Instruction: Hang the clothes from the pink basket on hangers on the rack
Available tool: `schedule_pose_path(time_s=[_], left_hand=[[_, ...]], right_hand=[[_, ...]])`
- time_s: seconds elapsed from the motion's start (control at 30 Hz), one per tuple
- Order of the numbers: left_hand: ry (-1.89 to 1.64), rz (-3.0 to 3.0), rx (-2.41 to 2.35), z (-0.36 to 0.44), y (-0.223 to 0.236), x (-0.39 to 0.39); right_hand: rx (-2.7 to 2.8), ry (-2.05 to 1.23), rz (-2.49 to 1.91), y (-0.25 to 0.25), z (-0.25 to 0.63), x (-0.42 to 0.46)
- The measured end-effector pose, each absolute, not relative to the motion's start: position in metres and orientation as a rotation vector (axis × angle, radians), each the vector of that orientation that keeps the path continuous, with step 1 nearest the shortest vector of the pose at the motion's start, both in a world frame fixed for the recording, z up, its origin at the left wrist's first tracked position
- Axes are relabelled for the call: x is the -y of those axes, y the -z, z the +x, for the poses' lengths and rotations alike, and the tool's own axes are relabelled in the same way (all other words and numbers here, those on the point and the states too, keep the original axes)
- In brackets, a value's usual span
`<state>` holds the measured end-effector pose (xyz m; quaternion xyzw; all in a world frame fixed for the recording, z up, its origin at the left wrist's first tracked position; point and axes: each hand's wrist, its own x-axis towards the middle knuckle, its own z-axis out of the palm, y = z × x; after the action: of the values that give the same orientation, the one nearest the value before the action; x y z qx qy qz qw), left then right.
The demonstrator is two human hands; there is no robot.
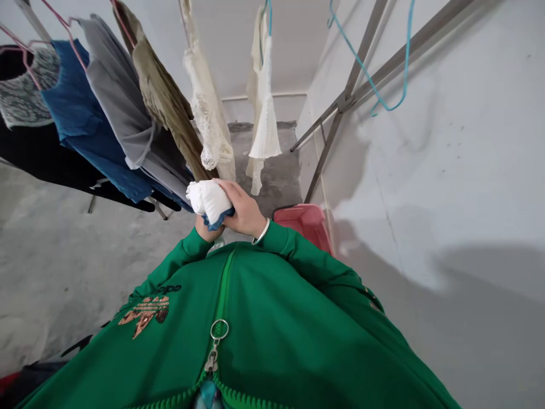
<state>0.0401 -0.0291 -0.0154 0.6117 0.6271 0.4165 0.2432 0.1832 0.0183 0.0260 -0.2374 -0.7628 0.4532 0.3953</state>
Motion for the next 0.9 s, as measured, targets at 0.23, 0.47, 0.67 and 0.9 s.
schedule_pose_path(time_s=[0.23, 0.47, 0.67, 0.9], left_hand=[[-1.255, 1.508, -1.405, 0.024, -0.002, 0.043], [-1.727, 0.795, -1.288, -0.004, 0.006, 0.036], [-1.806, 0.557, -1.266, -0.019, -0.011, 0.027], [-1.725, 0.67, -1.447, -0.036, 0.009, 0.01]], right_hand=[[0.976, -1.878, -0.865, -0.007, 0.177, -0.017], [0.765, -1.847, -0.854, -0.016, 0.195, -0.027], [0.822, -1.902, -0.884, -0.011, 0.2, -0.034], [0.892, -1.913, -0.825, -0.019, 0.188, -0.039]])
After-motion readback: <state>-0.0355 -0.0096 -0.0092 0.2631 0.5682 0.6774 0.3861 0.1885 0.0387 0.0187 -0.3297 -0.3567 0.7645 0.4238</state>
